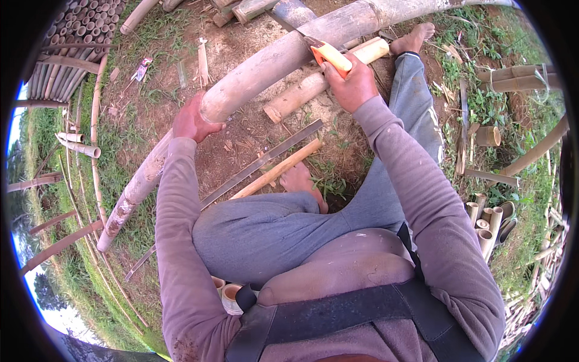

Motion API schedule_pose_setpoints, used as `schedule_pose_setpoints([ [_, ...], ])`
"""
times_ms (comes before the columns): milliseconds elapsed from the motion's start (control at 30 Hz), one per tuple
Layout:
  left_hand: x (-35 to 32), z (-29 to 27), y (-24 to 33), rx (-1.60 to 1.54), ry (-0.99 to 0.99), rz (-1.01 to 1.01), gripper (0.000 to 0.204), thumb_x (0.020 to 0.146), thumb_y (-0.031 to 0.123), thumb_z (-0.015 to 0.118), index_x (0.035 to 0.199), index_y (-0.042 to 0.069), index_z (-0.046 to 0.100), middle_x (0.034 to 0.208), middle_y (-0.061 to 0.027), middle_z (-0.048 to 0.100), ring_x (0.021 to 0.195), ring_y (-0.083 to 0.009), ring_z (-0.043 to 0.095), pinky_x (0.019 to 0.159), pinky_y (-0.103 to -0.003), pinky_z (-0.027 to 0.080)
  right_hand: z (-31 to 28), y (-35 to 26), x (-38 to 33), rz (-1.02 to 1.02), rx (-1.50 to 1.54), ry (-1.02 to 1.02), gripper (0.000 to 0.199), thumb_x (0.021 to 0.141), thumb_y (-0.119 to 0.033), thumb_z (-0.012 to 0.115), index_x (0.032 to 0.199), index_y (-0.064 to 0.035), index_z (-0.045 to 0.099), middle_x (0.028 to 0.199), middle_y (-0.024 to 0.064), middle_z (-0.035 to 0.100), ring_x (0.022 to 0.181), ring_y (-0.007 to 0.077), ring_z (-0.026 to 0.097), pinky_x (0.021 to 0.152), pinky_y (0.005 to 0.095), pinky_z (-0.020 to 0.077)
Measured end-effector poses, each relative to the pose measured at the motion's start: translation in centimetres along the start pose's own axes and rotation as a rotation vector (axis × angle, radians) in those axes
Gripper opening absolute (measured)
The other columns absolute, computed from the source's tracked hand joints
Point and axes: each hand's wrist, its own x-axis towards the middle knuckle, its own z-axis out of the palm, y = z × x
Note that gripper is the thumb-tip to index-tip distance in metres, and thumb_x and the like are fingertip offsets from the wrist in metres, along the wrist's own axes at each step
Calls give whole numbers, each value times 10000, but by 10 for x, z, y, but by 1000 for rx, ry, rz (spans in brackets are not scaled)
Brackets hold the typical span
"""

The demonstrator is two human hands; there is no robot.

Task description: The person uses a hand saw to cut long bamboo poles into shorter sections. They position each pole on a small wooden support, saw through it, then move the cut piece aside and repeat the process with additional poles.

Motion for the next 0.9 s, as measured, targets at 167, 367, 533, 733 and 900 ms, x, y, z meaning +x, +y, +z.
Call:
schedule_pose_setpoints([
  [167,-18,1,-2,22,-2,-39,1091,581,428,992,1513,102,528,1418,-194,645,1277,-390,645,1091,-463,523,-127,-31,-145,84,-32,-126,192,938,-39,789,1105,0,703,839,93,749,723,147,737,660,326,568],
  [367,-12,7,-1,1,25,1,1094,587,425,995,1517,94,522,1428,-197,638,1290,-393,637,1093,-464,521,-62,12,-98,12,25,-52,172,941,-71,794,1064,-2,694,814,120,738,733,168,740,656,331,559],
  [533,-2,3,8,35,27,-2,1113,590,429,994,1527,76,508,1440,-205,629,1303,-397,627,1112,-459,507,4,5,8,2,-60,-1,316,952,-280,798,1055,-3,688,819,209,722,759,347,734,724,427,565],
  [733,-15,7,-10,4,-17,-19,1132,587,426,994,1537,64,495,1454,-217,616,1321,-404,613,1126,-459,495,-128,-32,-157,51,-6,-87,183,948,-70,787,1093,0,700,828,105,749,753,184,763,679,325,577],
  [900,-14,8,-5,8,7,-11,1137,587,430,993,1538,55,495,1468,-221,607,1335,-406,602,1138,-458,489,-98,-7,-139,-60,-68,-67,194,940,-42,782,1109,2,698,817,99,745,743,169,757,679,315,580],
])
